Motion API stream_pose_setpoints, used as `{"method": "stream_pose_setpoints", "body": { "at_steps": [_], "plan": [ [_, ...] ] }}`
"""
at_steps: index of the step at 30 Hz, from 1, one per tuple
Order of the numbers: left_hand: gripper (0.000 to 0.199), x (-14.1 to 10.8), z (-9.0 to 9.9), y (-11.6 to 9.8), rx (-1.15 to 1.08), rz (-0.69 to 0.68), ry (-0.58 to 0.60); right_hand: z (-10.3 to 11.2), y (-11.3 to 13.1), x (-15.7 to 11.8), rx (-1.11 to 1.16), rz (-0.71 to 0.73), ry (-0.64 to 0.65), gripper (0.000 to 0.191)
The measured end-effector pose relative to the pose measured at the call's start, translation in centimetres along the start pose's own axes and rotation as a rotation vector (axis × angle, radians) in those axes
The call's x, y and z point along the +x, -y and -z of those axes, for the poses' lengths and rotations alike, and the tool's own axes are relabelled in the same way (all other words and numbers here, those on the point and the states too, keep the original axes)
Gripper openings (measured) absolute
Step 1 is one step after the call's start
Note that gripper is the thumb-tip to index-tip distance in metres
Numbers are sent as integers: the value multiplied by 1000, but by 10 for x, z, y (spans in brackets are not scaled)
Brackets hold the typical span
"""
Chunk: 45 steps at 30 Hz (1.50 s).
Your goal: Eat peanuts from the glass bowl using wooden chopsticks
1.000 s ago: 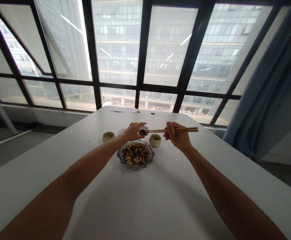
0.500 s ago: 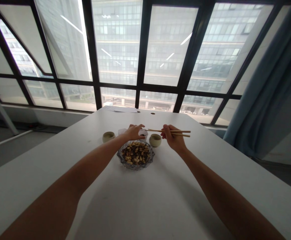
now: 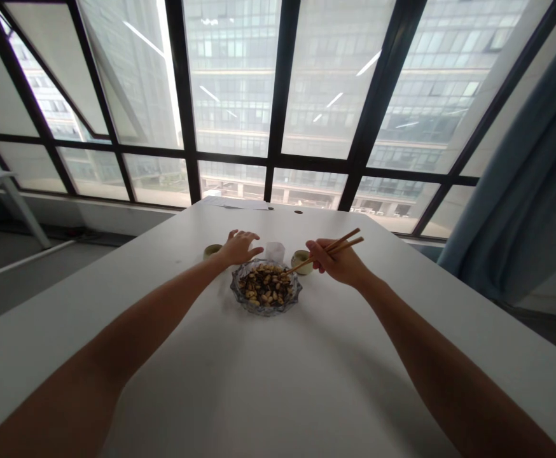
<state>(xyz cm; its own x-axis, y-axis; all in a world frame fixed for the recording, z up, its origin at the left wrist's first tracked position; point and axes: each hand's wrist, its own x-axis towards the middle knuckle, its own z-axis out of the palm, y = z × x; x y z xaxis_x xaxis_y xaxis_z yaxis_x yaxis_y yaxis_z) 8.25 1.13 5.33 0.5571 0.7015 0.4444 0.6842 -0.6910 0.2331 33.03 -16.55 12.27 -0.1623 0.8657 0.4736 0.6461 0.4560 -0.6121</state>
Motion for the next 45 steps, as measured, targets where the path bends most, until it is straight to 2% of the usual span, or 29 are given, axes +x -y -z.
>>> {"method": "stream_pose_setpoints", "body": {
  "at_steps": [6,12,17,19,22,25,28,30,33,36,41,45],
  "plan": [
    [42,-26,17,17,47,92,-49,-1,-4,1,-25,22,56,62],
    [48,-30,17,17,87,88,-63,1,-7,0,-27,12,73,61],
    [53,-30,14,12,154,93,4,2,-9,-1,46,-13,31,61],
    [53,-31,12,10,210,100,18,2,-9,1,116,-47,-19,63],
    [53,-33,10,9,288,121,23,1,-14,7,293,-123,-174,63],
    [53,-34,9,9,334,149,49,0,-23,14,521,-287,-337,62],
    [53,-33,9,11,354,160,68,1,-32,18,646,-436,-410,60],
    [52,-33,9,11,356,161,67,2,-35,18,632,-432,-428,60],
    [53,-32,9,12,347,155,51,-1,-33,14,523,-291,-376,62],
    [54,-32,9,13,343,145,31,-14,-24,9,447,-163,-273,63],
    [55,-32,10,12,336,138,22,-43,-15,2,441,-100,-140,60],
    [54,-32,10,11,333,130,12,-56,-16,0,473,-147,-137,62]
  ]
}}
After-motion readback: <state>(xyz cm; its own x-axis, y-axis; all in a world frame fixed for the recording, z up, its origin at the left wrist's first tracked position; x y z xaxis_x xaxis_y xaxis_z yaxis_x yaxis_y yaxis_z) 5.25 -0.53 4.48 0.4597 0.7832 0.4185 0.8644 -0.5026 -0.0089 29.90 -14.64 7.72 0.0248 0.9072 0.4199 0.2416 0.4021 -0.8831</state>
